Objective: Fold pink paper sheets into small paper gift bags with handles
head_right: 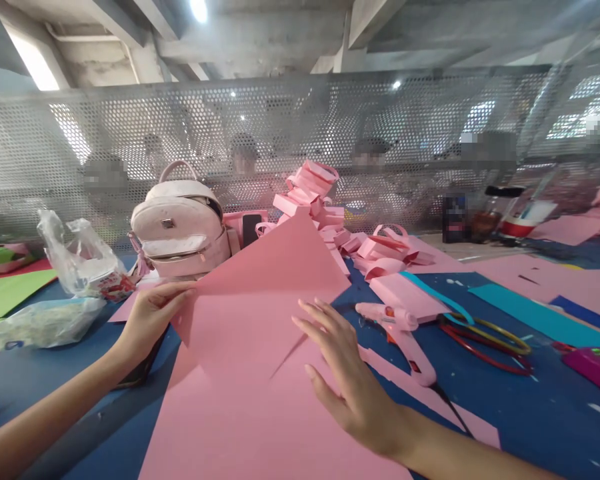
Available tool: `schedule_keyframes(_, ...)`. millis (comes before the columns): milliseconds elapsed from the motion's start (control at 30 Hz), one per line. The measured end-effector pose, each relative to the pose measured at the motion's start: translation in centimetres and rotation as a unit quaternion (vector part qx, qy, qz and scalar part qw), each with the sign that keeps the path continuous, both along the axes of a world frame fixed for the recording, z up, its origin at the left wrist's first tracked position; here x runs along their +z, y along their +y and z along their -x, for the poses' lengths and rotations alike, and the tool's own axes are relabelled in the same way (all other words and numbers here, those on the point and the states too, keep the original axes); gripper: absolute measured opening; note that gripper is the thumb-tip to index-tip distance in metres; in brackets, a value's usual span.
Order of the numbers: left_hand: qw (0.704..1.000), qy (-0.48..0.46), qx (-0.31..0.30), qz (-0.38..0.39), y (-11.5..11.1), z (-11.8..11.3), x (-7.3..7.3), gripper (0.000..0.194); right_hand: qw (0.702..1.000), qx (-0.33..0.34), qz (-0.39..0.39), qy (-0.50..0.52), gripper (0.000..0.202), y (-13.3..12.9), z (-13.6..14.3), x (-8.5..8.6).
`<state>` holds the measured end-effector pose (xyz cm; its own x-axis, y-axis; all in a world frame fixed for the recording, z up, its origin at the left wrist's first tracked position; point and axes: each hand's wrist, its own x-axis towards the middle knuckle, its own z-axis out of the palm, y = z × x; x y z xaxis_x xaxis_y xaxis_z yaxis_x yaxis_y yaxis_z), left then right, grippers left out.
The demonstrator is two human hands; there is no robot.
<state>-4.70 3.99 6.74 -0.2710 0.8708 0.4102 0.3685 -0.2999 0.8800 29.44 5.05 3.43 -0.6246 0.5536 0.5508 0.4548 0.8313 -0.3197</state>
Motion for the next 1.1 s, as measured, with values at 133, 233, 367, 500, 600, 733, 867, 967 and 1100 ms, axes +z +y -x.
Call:
schedule_keyframes(133,0.998,-0.054,0.025,-0.015,0.3,0.5,-0.3,0.031,1.0,-0.001,0.023,-0.005,0.061,-0.2,-0.1,0.1)
schedule_keyframes(233,0.994,-0.101,0.032,-0.022,0.6,0.9,-0.8,0.035,0.999,-0.001,0.04,0.002,0.059,-0.4,0.0,0.0)
schedule_keyframes(367,0.988,-0.152,0.03,-0.017,0.9,1.2,-1.2,0.042,0.993,-0.01,0.111,0.047,0.054,-0.5,0.1,-0.2)
schedule_keyframes(500,0.981,-0.191,0.019,-0.007,0.8,1.0,-1.2,0.045,0.944,-0.018,0.29,0.16,0.058,-0.1,0.5,-0.3)
schedule_keyframes(600,0.976,-0.218,-0.007,0.012,0.3,0.2,-0.8,0.052,0.894,-0.007,0.384,0.231,0.064,0.4,1.0,-0.1)
schedule_keyframes(733,0.967,-0.241,-0.068,0.056,-1.0,-1.8,-0.5,0.059,0.882,-0.009,0.401,0.249,0.07,0.6,1.2,0.3)
schedule_keyframes(867,0.957,-0.242,-0.124,0.102,-2.6,-3.9,-0.2,0.063,0.894,-0.084,0.35,0.268,0.061,0.5,1.1,0.8)
schedule_keyframes(967,0.948,-0.228,-0.183,0.123,-3.6,-5.1,0.4,0.064,0.899,-0.121,0.319,0.275,0.054,0.5,0.7,2.0)
schedule_keyframes(1100,0.93,-0.197,-0.271,0.15,-4.7,-6.0,1.1,0.067,0.913,-0.151,0.285,0.251,0.046,0.4,-0.3,4.2)
